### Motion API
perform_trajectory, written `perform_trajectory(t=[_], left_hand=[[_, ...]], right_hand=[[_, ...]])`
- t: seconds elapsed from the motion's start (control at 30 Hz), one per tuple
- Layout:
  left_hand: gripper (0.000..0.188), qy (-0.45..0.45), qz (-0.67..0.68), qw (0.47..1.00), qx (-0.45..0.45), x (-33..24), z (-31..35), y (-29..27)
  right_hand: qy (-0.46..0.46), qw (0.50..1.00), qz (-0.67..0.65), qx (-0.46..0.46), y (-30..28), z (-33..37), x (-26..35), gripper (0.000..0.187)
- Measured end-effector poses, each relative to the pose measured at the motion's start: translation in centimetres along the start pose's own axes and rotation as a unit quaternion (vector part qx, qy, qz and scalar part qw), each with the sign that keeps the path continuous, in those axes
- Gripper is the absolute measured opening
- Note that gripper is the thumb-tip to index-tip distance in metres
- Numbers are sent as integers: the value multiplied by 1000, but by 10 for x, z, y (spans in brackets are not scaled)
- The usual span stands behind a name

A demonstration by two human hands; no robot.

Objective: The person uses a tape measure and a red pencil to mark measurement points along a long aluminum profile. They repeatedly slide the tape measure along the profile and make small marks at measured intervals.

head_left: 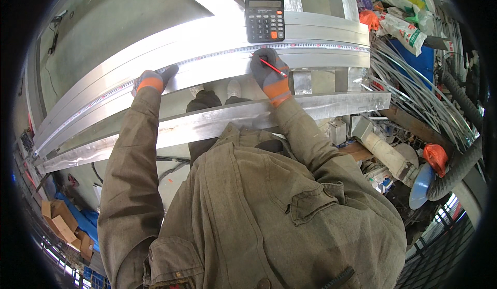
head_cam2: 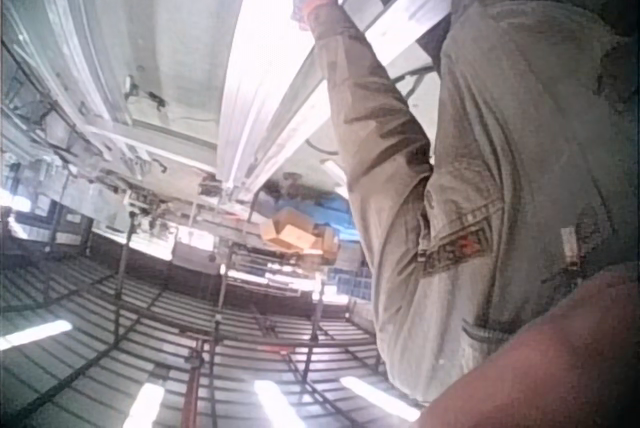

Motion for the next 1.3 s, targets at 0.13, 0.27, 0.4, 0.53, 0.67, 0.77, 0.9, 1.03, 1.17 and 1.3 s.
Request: perform_trajectory(t=[0.13, 0.27, 0.4, 0.53, 0.67, 0.77, 0.9, 1.03, 1.17, 1.3], left_hand=[[106, -8, -9, 999, -32, 0, 0, -1], [108, -10, 1, 1000, 4, 1, -3, 2], [108, -23, 0, 999, 22, 3, -5, 6], [105, 0, 6, 1000, -10, 3, -6, 3], [101, -4, 11, 1000, -7, 5, -5, 4], [99, -13, 10, 1000, -4, 5, -6, 4], [97, -12, 9, 1000, -7, 7, -11, 7], [98, -19, -5, 1000, -7, 9, -21, 17], [98, -21, -9, 1000, -8, 10, -27, 23], [96, -15, -5, 1000, -1, 10, -25, 20]], right_hand=[[-29, 1000, 4, 11, 1, -6, 7, 8], [-38, 999, 28, 19, 6, -8, 2, 6], [-47, 998, 33, 21, 7, -8, 0, 7], [-62, 998, 24, 21, 8, -9, 2, 8], [-62, 997, 34, 28, 9, -10, 0, 7], [-67, 997, 32, 32, 9, -10, -1, 7], [-63, 997, 35, 38, 12, -11, -6, 7], [-49, 998, 16, 39, 14, -12, -9, 6], [-63, 997, 36, 40, 10, -11, -3, 4], [-51, 998, 21, 28, 8, -10, -1, 3]])
Point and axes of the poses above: each hand's wrist, its own z-axis away from the middle knuckle, its own y-axis out of the palm, x = y × z, the point moved 8 cm from there along -z, towards the middle knuckle, and after that the axes turned 6 degrees about -x, right-handed, at the moved point
